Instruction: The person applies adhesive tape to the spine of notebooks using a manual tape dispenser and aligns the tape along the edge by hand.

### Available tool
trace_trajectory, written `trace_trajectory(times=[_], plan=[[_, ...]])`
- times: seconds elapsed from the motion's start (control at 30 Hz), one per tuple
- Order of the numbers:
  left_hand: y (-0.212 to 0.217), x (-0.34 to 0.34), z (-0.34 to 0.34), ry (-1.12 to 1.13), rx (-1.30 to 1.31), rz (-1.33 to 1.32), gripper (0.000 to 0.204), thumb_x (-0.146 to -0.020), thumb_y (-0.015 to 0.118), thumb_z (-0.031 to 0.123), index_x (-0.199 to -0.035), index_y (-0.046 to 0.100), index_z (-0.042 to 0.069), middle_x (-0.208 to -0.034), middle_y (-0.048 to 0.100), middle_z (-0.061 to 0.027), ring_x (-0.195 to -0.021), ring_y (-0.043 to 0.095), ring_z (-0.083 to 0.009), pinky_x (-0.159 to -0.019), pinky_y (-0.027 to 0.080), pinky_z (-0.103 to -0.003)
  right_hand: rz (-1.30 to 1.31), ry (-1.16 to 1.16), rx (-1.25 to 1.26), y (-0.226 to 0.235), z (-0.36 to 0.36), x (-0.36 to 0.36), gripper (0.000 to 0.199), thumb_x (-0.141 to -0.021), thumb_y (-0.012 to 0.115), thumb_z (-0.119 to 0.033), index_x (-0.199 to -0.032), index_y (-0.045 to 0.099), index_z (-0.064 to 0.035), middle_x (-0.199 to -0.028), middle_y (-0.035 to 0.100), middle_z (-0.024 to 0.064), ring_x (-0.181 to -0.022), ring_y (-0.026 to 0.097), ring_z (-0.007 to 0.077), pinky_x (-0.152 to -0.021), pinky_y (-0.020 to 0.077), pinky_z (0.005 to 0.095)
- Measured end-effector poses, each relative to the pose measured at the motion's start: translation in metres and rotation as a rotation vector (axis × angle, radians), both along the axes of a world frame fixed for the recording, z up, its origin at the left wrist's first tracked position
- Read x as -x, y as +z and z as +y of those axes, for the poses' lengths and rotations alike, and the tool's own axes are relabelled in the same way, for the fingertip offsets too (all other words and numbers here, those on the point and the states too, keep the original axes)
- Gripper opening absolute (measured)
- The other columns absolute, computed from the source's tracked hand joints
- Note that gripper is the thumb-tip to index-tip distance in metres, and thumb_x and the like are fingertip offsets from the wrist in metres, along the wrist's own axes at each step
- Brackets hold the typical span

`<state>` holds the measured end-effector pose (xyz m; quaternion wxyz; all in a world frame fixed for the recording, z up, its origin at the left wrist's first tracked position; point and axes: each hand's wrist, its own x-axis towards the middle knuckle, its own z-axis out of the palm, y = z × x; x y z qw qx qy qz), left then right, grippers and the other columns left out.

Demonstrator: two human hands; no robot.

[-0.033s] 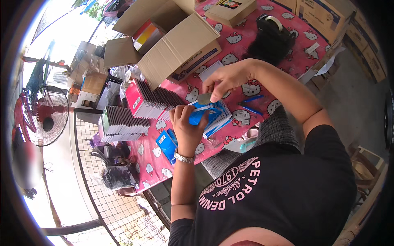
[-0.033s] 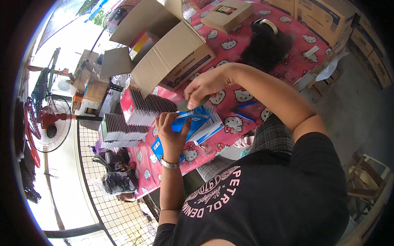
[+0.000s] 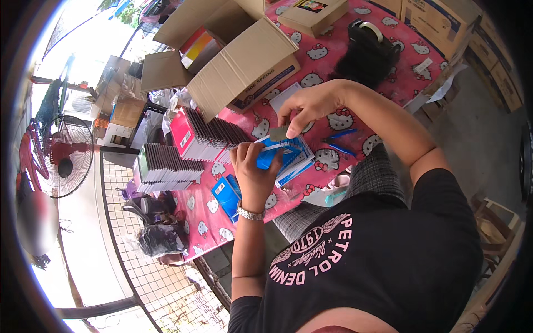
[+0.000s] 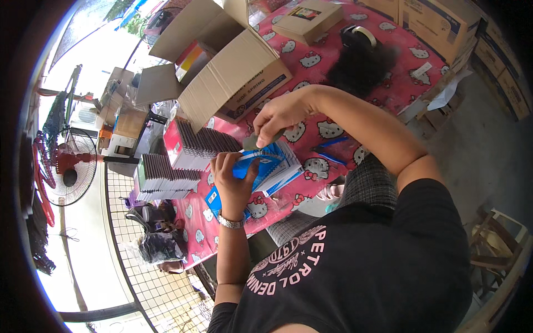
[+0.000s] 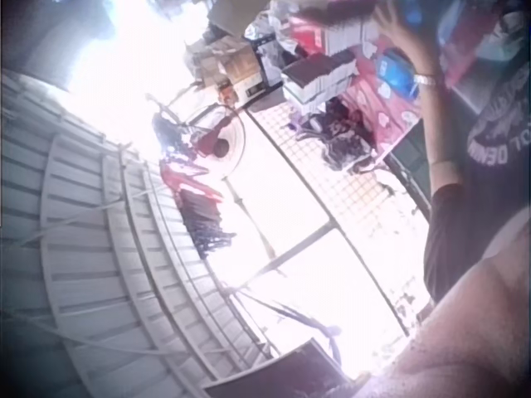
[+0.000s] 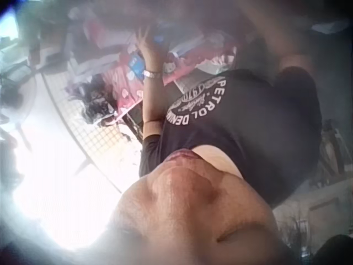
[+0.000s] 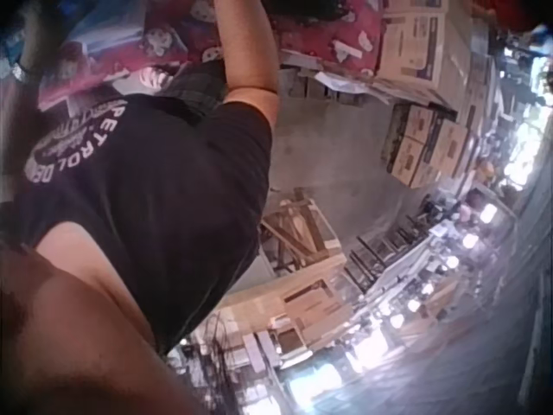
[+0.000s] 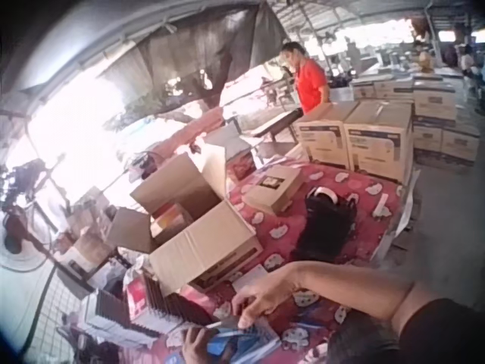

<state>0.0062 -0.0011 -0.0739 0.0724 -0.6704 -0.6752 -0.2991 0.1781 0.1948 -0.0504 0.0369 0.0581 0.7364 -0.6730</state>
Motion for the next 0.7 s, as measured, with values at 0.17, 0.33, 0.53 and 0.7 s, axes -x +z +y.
trace_trajectory(times=[0.17,0.33,0.53,0.7], plan=[[0.001,0.003,0.001,-0.004,0.012,-0.022,0.032,-0.068,0.083,0.018,-0.091,0.066,0.005,-0.093,0.061,-0.0117,-0.092,0.054,-0.0333,-0.083,0.046,-0.043,-0.175,0.118,-0.263,0.003,0.005,0.016,0.053,-0.083,0.069,-0.044,-0.117,0.064,-0.0038,-0.096,0.063,0.0022,-0.079,0.056,0.0087,-0.060,0.0424,0.0246],[0.001,0.010,-0.003,-0.016,-0.014,-0.010,0.032,-0.072,0.079,0.013,-0.096,0.062,0.002,-0.092,0.062,-0.0134,-0.091,0.056,-0.0342,-0.082,0.046,-0.043,-0.062,0.085,0.140,-0.005,0.006,0.024,0.059,-0.080,0.071,-0.041,-0.126,0.059,-0.0060,-0.099,0.062,0.0009,-0.084,0.056,0.0106,-0.064,0.0434,0.0237],[0.000,0.031,-0.013,0.064,0.061,-0.150,0.029,-0.075,0.075,0.006,-0.101,0.061,0.003,-0.099,0.061,-0.0131,-0.096,0.056,-0.0341,-0.086,0.046,-0.044,-0.060,0.121,-0.230,0.003,0.010,0.042,0.060,-0.081,0.070,-0.040,-0.127,0.060,-0.0038,-0.097,0.061,0.0018,-0.085,0.056,0.0103,-0.065,0.0444,0.0244],[-0.001,0.041,-0.014,0.038,0.082,-0.166,0.022,-0.085,0.071,0.007,-0.104,0.061,0.001,-0.096,0.061,-0.0106,-0.083,0.061,-0.0220,-0.069,0.049,-0.031,0.012,0.184,0.120,0.002,0.011,0.051,0.062,-0.082,0.069,-0.043,-0.127,0.059,-0.0017,-0.103,0.063,0.0003,-0.091,0.056,0.0107,-0.071,0.0454,0.0263]])
